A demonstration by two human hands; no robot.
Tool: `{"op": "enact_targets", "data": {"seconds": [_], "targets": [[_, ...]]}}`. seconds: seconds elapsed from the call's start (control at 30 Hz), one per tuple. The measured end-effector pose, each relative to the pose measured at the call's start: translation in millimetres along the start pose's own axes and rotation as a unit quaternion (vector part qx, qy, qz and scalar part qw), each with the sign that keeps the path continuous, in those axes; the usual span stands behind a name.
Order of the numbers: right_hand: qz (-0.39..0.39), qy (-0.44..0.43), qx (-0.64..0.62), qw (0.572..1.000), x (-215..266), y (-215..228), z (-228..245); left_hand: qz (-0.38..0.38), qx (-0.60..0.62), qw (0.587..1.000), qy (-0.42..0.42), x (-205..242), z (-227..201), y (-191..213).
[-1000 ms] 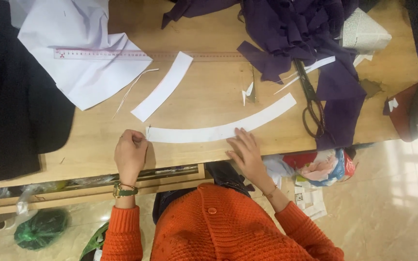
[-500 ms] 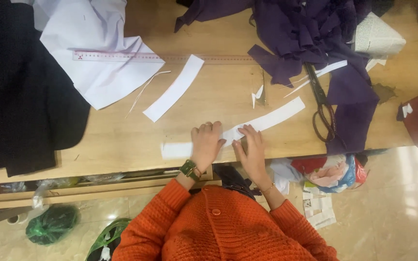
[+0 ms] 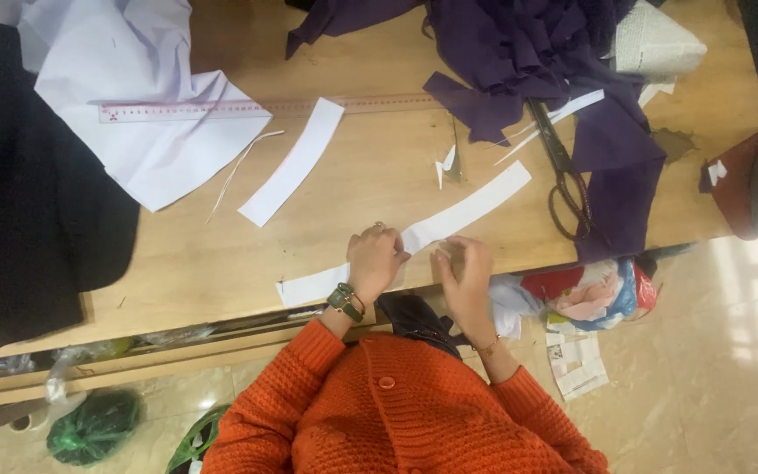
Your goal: The person uses shears to cut a long strip from a white piece of fabric on a wooden table. After cutting, they fold the strip and trim the edges. Finally, they pick up a blue pen and mark the fabric strip.
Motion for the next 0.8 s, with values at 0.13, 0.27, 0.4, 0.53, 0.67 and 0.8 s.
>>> {"op": "enact_targets", "data": {"seconds": [0.13,0.27,0.4,0.53,0.67,0.8], "targets": [[0.035,-0.091,-0.098,0.99,0.7,4.1,10.4,-0.058,-0.002,0.998,-0.012,5.7,-17.2,23.6],[0.062,-0.155,-0.136,0.977,-1.1,9.2,12.6,-0.119,-0.068,0.991,0.008,12.9,-35.4,24.8],[0.079,-0.173,-0.17,0.967,-5.0,15.3,15.6,-0.032,-0.04,0.999,0.014,-0.6,-15.6,-1.2],[0.065,-0.149,-0.235,0.958,-11.6,13.4,3.2,-0.001,0.191,0.981,-0.032,-4.6,-24.9,12.9],[0.027,-0.075,-0.2,0.976,-22.8,16.1,-26.9,-0.09,0.329,0.921,-0.185,-10.9,-38.8,22.1],[-0.035,0.017,-0.187,0.982,-44.2,44.5,-8.6,-0.091,0.373,0.885,-0.265,-10.1,-61.3,60.3]]}}
Point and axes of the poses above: each hand's wrist, its own x-axis away from the middle knuckle, its own y-axis out of the back of the hand, z = x × y, the point moved 1 cm from there along -x, towards the middle knuckle, and after that the axes turned 2 degrees about -z, right-handed, at the moved point
